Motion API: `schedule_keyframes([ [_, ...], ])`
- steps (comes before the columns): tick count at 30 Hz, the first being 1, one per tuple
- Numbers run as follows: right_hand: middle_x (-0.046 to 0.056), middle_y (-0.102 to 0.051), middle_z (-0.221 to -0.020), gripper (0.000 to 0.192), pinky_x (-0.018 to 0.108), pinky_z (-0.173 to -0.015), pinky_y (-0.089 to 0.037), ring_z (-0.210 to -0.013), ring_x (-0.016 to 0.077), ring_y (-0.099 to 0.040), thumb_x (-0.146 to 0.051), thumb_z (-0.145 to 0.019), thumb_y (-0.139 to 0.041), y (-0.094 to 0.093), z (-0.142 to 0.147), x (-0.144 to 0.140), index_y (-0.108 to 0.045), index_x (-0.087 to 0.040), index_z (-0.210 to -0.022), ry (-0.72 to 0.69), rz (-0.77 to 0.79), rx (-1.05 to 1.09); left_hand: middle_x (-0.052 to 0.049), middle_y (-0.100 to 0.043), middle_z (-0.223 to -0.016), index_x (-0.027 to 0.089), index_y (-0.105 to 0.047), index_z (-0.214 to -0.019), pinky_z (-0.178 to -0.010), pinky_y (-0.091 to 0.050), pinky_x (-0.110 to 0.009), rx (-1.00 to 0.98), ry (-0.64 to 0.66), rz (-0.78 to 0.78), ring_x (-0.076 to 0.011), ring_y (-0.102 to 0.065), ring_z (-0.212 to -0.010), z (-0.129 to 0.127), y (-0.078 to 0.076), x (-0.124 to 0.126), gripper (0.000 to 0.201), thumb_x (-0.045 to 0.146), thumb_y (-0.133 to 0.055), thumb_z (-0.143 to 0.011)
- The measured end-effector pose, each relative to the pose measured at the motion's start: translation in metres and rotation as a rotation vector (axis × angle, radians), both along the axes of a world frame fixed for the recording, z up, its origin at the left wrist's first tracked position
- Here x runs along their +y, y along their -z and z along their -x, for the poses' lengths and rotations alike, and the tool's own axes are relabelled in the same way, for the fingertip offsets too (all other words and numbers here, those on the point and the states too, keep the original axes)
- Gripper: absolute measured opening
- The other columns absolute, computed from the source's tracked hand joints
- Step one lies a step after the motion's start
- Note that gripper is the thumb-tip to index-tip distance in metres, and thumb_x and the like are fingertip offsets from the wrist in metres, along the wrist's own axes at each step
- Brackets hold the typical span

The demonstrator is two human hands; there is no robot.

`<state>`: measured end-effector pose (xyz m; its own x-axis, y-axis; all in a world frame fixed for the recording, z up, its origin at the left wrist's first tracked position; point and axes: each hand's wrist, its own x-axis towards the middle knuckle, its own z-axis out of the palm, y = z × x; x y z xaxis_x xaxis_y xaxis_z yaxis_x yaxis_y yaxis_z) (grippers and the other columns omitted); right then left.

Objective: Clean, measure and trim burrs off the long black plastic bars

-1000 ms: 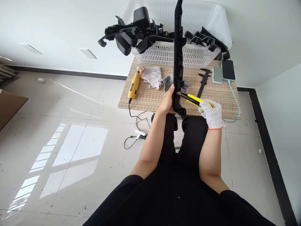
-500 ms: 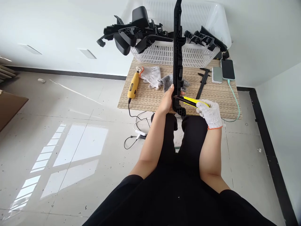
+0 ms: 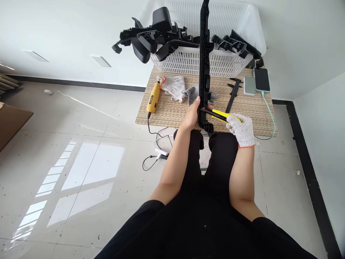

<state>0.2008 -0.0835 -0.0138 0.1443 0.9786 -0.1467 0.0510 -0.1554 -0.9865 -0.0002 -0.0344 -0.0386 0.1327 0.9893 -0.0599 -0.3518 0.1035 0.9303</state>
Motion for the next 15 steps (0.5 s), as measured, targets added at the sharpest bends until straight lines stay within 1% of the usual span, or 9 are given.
schedule_keyframes([
  [2,-0.003,-0.054,-0.051,0.026,0.017,-0.037,-0.030,-0.043,0.0059,-0.046,-0.038,-0.075,-0.074,0.0010,0.0002,0.0002,-0.074,-0.016,-0.088,0.054,-0.032,0.026,-0.005,-0.074,-0.082,0.024,-0.069,-0.120,-0.053,-0.052,-0.023,0.000,-0.001,-0.008,-0.0176,-0.069,-0.074,0.0004,0.0013,0.0004,0.058,0.067,-0.040,-0.096],
  [3,-0.004,-0.054,-0.051,0.027,0.016,-0.037,-0.030,-0.043,0.0059,-0.047,-0.039,-0.075,-0.074,0.0013,0.0003,0.0002,-0.074,-0.016,-0.089,0.054,-0.036,0.031,-0.005,-0.074,-0.082,0.024,-0.069,-0.120,-0.055,-0.052,-0.024,0.001,-0.001,-0.012,-0.0178,-0.070,-0.074,0.0005,0.0018,0.0007,0.058,0.067,-0.039,-0.096],
  [6,-0.003,-0.055,-0.051,0.028,0.016,-0.037,-0.030,-0.043,0.0056,-0.046,-0.037,-0.073,-0.077,0.0019,0.0008,0.0003,-0.075,-0.015,-0.090,-0.033,0.005,-0.006,-0.005,-0.075,-0.085,0.023,-0.069,-0.120,-0.060,-0.055,-0.024,0.001,0.001,-0.028,-0.0184,-0.071,-0.080,0.0010,0.0030,0.0013,0.058,0.067,-0.038,-0.097],
  [7,-0.003,-0.055,-0.051,0.027,0.016,-0.037,-0.031,-0.043,0.0054,-0.046,-0.037,-0.073,-0.077,0.0021,0.0011,0.0003,-0.075,-0.015,-0.090,-0.022,0.004,-0.007,-0.005,-0.075,-0.086,0.023,-0.069,-0.120,-0.062,-0.056,-0.024,0.003,0.002,-0.035,-0.0183,-0.071,-0.081,0.0012,0.0032,0.0014,0.058,0.066,-0.038,-0.097],
  [10,-0.004,-0.055,-0.052,0.027,0.016,-0.038,-0.031,-0.045,0.0063,-0.049,-0.038,-0.075,-0.074,0.0030,0.0013,0.0007,-0.074,-0.016,-0.090,0.082,-0.031,0.046,-0.005,-0.076,-0.090,0.024,-0.069,-0.121,-0.063,-0.055,-0.024,0.019,0.005,-0.042,-0.0177,-0.071,-0.083,0.0016,0.0031,0.0016,0.057,0.064,-0.037,-0.098],
  [11,-0.004,-0.054,-0.052,0.027,0.016,-0.038,-0.032,-0.045,0.0066,-0.050,-0.038,-0.075,-0.074,0.0032,0.0010,0.0008,-0.075,-0.016,-0.090,0.069,-0.028,0.048,-0.005,-0.076,-0.092,0.024,-0.069,-0.123,-0.061,-0.055,-0.024,0.027,0.007,-0.038,-0.0179,-0.071,-0.082,0.0017,0.0029,0.0015,0.057,0.064,-0.036,-0.098],
  [13,-0.004,-0.055,-0.051,0.029,0.016,-0.038,-0.032,-0.045,0.0065,-0.050,-0.037,-0.073,-0.076,0.0035,0.0001,0.0009,-0.075,-0.015,-0.091,-0.006,-0.006,0.014,-0.005,-0.077,-0.093,0.024,-0.067,-0.125,-0.059,-0.054,-0.025,0.044,0.009,-0.023,-0.0187,-0.071,-0.081,0.0019,0.0025,0.0014,0.059,0.065,-0.035,-0.098],
  [14,-0.003,-0.055,-0.051,0.029,0.016,-0.038,-0.032,-0.044,0.0062,-0.049,-0.037,-0.073,-0.076,0.0035,-0.0004,0.0010,-0.076,-0.015,-0.092,-0.019,-0.004,0.001,-0.005,-0.077,-0.092,0.024,-0.067,-0.126,-0.058,-0.054,-0.025,0.053,0.008,-0.020,-0.0191,-0.071,-0.081,0.0019,0.0025,0.0014,0.060,0.065,-0.034,-0.098],
  [15,-0.003,-0.056,-0.052,0.029,0.016,-0.038,-0.032,-0.044,0.0061,-0.049,-0.038,-0.073,-0.076,0.0034,-0.0009,0.0011,-0.075,-0.015,-0.092,-0.004,-0.012,0.002,-0.006,-0.077,-0.092,0.024,-0.067,-0.126,-0.059,-0.055,-0.025,0.059,0.009,-0.023,-0.0194,-0.072,-0.081,0.0019,0.0026,0.0014,0.060,0.066,-0.033,-0.098],
])
